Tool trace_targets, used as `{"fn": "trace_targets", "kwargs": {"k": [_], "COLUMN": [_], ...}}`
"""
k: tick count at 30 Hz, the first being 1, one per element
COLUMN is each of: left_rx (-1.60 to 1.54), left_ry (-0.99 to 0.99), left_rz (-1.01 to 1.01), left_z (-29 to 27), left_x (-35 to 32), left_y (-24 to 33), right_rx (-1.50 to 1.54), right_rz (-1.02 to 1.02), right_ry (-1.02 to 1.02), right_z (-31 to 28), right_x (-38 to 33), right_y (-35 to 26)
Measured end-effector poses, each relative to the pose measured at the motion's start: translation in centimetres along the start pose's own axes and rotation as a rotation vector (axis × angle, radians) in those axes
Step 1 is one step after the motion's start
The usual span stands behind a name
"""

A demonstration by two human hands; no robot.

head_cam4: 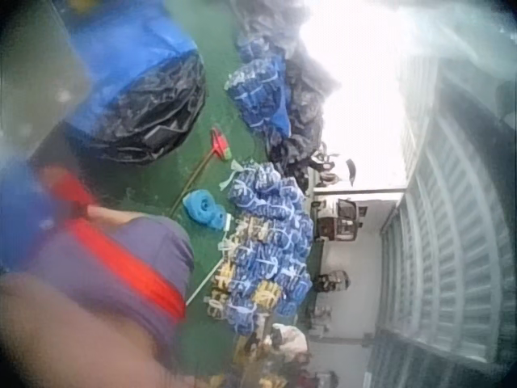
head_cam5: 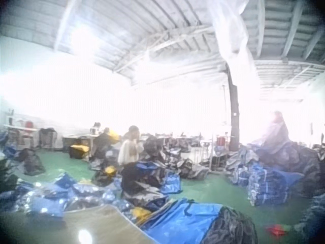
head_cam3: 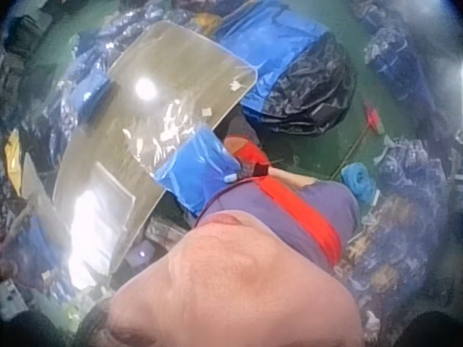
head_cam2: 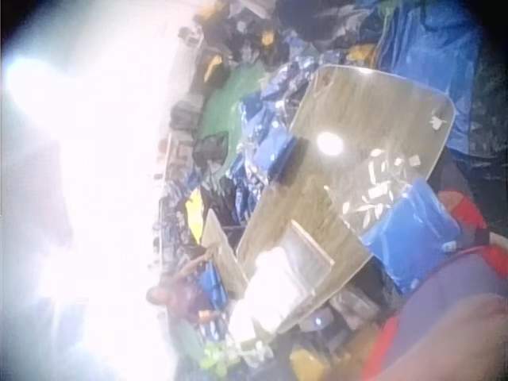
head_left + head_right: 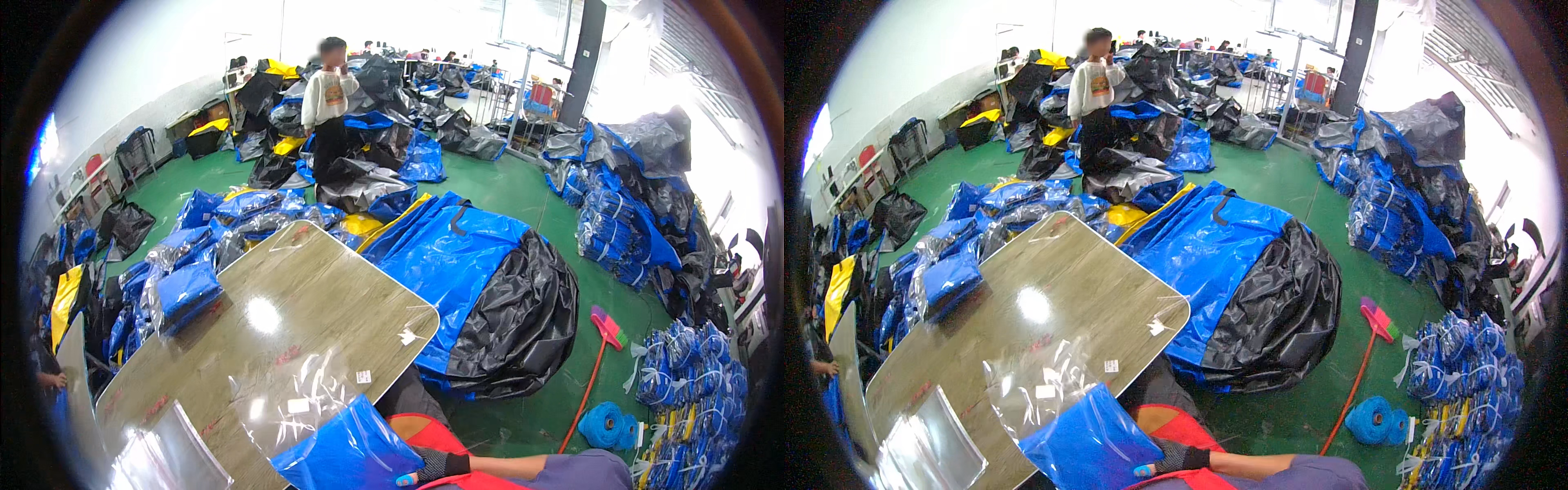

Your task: The person repeatedly folds blue and black tarps on a table, then places each folded tarp into a clear plastic bag. The person repeats this process for multiple tarps throughout the clip.

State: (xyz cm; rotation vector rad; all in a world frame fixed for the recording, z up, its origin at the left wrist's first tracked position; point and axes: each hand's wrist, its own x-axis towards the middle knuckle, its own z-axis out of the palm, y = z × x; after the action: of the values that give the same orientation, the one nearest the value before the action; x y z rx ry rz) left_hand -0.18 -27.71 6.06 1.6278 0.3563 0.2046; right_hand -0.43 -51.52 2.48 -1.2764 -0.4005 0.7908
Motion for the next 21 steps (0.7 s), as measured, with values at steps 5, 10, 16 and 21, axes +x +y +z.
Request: {"fn": "trace_targets", "kwargs": {"k": [5, 10, 16, 21], "left_rx": [-0.009, -0.019, -0.027, -0.040], "left_ry": [0.011, 0.016, 0.020, 0.031], "left_rz": [-0.004, -0.012, -0.021, -0.038], "left_z": [-0.1, -0.3, -0.6, -1.1], "left_x": [-0.5, -1.0, -1.2, -1.5], "left_y": [-0.2, -0.2, -0.2, -0.5], "right_rx": [0.081, 0.091, 0.168, 0.093], "right_rz": [0.259, 0.222, 0.049, 0.209], "right_ry": [0.099, -0.079, 0.091, -0.097], "right_z": [-0.3, -0.5, -0.6, 0.3], "right_x": [0.6, 2.8, 3.0, 1.0], "right_y": [1.4, -2.2, -5.7, -3.8]}}
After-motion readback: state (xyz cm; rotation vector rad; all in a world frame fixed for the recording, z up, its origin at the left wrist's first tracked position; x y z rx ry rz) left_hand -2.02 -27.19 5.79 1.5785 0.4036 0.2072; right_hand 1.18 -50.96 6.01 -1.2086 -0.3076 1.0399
